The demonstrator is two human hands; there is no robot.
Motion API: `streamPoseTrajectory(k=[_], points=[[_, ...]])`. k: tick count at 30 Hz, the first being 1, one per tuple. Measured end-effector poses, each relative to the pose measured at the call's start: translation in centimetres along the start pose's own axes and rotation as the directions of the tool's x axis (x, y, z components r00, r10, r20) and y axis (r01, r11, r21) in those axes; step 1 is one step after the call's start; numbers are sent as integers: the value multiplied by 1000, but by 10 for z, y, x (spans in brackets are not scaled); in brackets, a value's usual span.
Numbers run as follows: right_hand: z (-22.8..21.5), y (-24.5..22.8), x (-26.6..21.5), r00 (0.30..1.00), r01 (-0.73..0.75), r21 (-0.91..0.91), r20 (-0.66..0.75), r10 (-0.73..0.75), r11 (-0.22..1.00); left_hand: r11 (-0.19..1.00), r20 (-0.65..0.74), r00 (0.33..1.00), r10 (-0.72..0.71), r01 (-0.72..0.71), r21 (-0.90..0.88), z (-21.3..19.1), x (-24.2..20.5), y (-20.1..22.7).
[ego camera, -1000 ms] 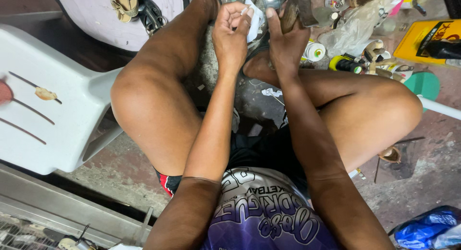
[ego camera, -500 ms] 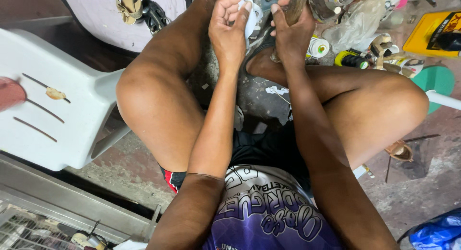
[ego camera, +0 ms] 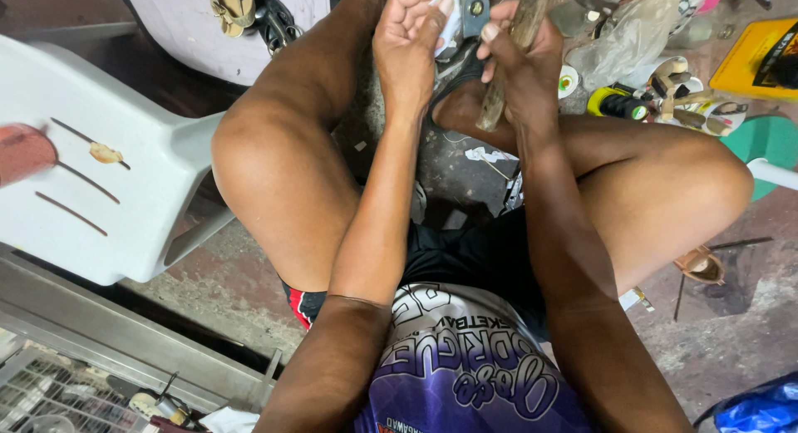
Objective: The person sits and uses a hammer and chisel to shape a small shoe part. They then apply glue from a bottle to the part and continue to adjust it with their hands.
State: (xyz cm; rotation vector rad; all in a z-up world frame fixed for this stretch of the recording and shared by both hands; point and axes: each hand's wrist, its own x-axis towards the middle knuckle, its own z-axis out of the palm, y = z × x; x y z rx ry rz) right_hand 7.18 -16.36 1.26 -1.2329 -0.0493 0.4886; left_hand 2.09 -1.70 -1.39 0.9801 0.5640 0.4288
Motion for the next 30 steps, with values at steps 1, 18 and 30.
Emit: streamPoseTrajectory(k=[1, 18, 30], points=[[1, -1, -2, 1000, 5, -15, 8, -4, 1000, 988, -15, 997, 73, -70, 140, 2, 1, 1], [24, 19, -3, 966, 181, -698, -4, -257, 693, 946, 38, 998, 54, -63, 317, -42, 5, -19], [32, 12, -1, 926, 313, -730, 94, -364, 608, 448, -1, 868, -496, 256, 857, -85, -23, -68]])
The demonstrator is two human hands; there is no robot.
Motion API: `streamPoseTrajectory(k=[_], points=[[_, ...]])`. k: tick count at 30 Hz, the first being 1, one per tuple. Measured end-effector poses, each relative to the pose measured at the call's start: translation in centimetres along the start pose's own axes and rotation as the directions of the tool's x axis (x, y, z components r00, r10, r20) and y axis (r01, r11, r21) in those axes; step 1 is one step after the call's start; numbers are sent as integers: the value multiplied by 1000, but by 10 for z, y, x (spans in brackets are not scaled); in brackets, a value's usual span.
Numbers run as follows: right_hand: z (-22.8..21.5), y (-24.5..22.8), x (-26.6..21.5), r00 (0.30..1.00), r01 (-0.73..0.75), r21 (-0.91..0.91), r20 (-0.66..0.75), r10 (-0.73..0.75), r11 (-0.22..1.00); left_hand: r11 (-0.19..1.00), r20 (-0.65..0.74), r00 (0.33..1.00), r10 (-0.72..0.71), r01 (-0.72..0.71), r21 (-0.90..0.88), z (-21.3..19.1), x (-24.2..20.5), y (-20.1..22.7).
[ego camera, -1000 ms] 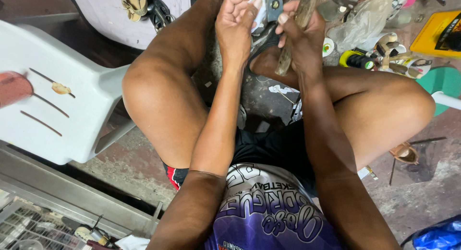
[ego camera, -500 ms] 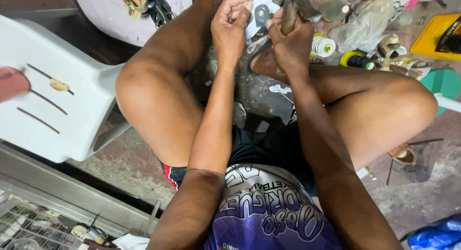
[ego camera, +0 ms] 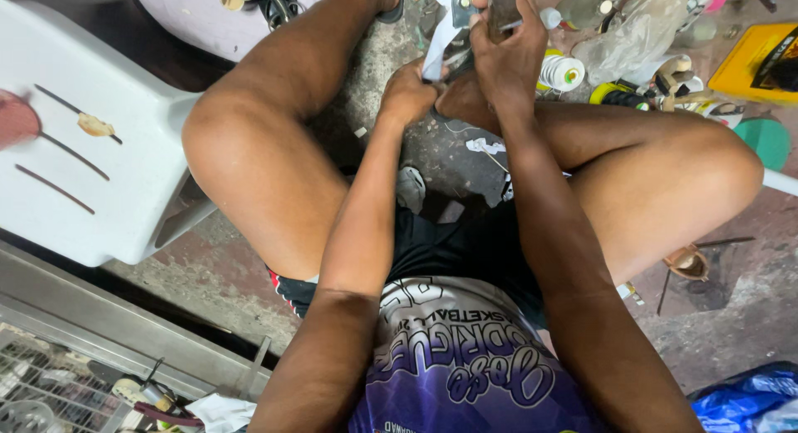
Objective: The person sits and uses a hammer and chisel to shape a small shoe part. They then apply glue from a bottle to the part and continue to adjust it with their hands.
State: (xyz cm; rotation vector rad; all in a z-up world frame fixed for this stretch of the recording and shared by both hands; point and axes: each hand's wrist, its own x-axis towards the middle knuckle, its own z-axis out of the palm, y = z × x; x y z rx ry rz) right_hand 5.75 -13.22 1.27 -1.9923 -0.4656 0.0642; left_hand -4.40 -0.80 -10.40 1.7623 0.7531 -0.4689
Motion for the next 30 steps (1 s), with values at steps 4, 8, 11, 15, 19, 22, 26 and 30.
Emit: streamPoseTrajectory(k=[4, 8, 11, 15, 19, 22, 26, 30], points=[[2, 3, 3, 997, 79, 53, -2, -79, 995, 974, 7, 995, -104, 100, 205, 14, 11, -36], [1, 1, 3, 1000, 26, 51, -4, -26, 998, 914, -41, 986, -160, 164, 370, 14, 13, -51], [2, -1, 2, 999, -43, 87, 8, 42, 995, 880, -169, 985, -41, 116, 461, 3, -7, -29], [2, -1, 2, 1000, -27, 91, 18, 25, 995, 843, -320, 885, 339, -135, 521, -31, -61, 34], [0, 1, 1, 1000, 4, 79, 26, -6, 997, 735, -388, 628, 675, -522, 433, -61, -106, 96], [-1, 1, 2, 999, -16, 85, 31, 13, 996, 727, -438, 592, 677, -633, 267, -65, -107, 126], [0, 1, 2, 1000, -24, 67, 22, 22, 998, 759, -506, 698, 507, -639, -122, -50, -79, 142], [-1, 3, 3, 999, 49, 15, 10, -50, 999, 707, -564, 660, 497, -684, -179, -40, -53, 132]])
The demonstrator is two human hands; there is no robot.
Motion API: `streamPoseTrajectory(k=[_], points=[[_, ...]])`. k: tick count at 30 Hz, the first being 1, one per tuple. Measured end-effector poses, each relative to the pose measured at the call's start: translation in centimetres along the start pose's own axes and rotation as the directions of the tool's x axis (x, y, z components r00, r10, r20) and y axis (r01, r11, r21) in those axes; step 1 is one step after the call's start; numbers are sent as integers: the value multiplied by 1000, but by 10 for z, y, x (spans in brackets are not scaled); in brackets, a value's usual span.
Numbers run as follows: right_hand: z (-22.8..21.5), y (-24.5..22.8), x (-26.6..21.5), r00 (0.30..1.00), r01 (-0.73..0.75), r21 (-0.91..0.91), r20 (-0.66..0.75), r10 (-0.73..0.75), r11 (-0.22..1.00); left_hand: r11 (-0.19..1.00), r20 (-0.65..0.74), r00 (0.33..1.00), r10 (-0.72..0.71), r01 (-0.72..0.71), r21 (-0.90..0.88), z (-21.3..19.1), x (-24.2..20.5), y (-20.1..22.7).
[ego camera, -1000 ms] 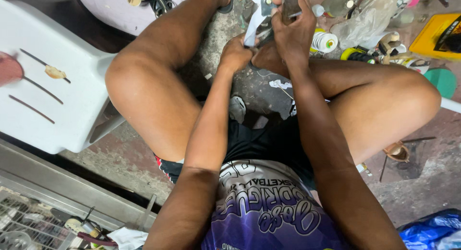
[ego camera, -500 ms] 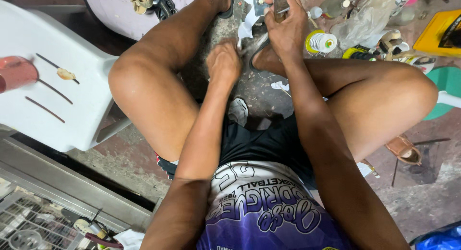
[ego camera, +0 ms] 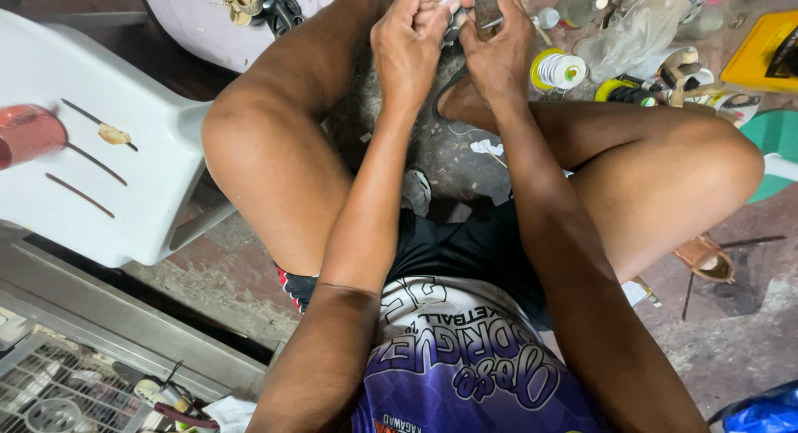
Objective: The person sits and uses a hammer and chisel to shape a small shoe part. They then apply glue from a bottle to the part and continue to adjust it with their hands.
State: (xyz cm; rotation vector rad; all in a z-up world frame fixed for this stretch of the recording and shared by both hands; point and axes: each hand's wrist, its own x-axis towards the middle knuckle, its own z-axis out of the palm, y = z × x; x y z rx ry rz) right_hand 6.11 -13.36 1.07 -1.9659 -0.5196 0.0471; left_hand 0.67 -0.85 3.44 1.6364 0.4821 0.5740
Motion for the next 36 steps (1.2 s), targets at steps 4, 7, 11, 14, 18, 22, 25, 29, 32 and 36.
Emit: streamPoseTrajectory(k=[4, 7, 11, 14, 18, 22, 25, 29, 32, 36], points=[[1, 0, -1, 999, -50, 10, 5, 50, 999, 998, -55, 998, -20, 23, 57, 2, -1, -17], [1, -2, -2, 997, -78, 45, 7, 78, 996, 989, -67, 996, -64, 73, 129, 3, 1, -21], [1, -4, -3, 998, -61, 52, 12, 60, 997, 991, -63, 997, -37, 45, 130, 1, 0, -21], [2, -2, -1, 1000, -8, 75, -4, 9, 997, 983, -56, 996, 69, -59, 175, 0, 1, -22], [3, -3, -2, 996, -84, 84, 12, 84, 993, 948, 24, 992, 121, -123, 293, -7, 5, -23], [2, -2, -3, 999, -52, 71, 12, 51, 996, 976, -54, 997, 63, -51, 211, -6, 2, -19], [1, 0, -3, 1000, -24, 52, 1, 24, 998, 972, -63, 992, 105, -89, 219, -3, -4, -11], [3, 3, -2, 1000, 0, 34, -12, 1, 999, 950, 21, 994, 108, -109, 294, -5, -7, 2], [2, 4, -4, 1000, -3, 41, -11, 3, 999, 927, 93, 991, 99, -125, 354, -9, -10, 8], [3, 5, -3, 1000, -9, 72, -4, 9, 997, 878, 117, 966, 232, -260, 403, -12, -12, 7]])
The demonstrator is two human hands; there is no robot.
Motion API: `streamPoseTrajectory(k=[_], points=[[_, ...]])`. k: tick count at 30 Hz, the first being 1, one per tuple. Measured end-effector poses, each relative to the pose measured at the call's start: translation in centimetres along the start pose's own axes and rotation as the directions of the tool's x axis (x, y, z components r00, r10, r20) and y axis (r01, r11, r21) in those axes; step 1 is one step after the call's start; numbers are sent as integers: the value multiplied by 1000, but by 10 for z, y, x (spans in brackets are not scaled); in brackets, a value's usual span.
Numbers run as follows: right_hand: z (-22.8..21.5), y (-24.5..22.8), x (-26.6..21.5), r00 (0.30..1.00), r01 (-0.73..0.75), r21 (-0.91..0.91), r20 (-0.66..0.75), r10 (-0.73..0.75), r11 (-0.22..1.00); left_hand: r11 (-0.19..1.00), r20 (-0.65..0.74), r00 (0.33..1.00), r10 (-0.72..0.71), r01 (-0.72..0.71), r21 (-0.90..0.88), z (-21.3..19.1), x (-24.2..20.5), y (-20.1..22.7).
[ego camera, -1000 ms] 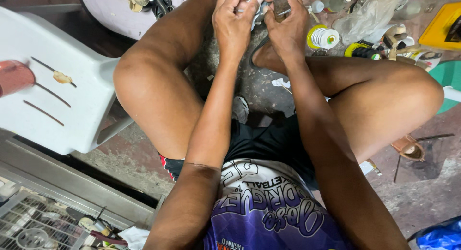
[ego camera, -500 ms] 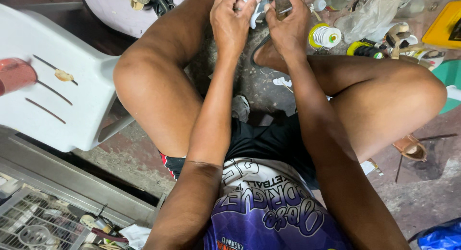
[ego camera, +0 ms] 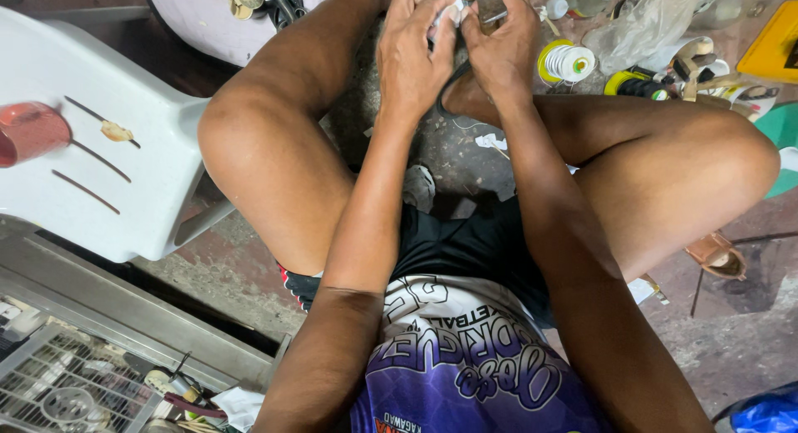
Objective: The person sits and uses a hammer and chisel to shape a small shoe part. They then apply glue from a bottle to the part and continue to adjust it with their hands.
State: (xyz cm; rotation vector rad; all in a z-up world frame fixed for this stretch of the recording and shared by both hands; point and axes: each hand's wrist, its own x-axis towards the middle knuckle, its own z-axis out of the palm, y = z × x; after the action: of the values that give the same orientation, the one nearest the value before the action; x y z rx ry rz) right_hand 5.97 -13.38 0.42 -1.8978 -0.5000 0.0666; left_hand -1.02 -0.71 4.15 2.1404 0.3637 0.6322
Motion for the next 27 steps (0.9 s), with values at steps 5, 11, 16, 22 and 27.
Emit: streamPoseTrajectory(k=[5, 11, 16, 22, 27], points=[[0, -3, 0, 999, -48, -19, -5, 48, 999, 983, -76, 987, -143, 132, -130, 12, 0, -5], [-4, -10, -2, 1000, -19, 80, 3, 19, 997, 956, -76, 972, -224, 204, -209, 21, 0, -11], [0, -7, 0, 999, -11, -93, -39, 7, 996, 969, -64, 981, -186, 172, -176, 17, -1, -12], [5, -2, 1, 996, 58, -146, -58, -68, 988, 978, -11, 990, -144, 141, -154, 8, -10, -6], [0, 1, -1, 999, 19, -118, -43, -25, 993, 970, 9, 976, -217, 216, -114, 16, -7, -8]])
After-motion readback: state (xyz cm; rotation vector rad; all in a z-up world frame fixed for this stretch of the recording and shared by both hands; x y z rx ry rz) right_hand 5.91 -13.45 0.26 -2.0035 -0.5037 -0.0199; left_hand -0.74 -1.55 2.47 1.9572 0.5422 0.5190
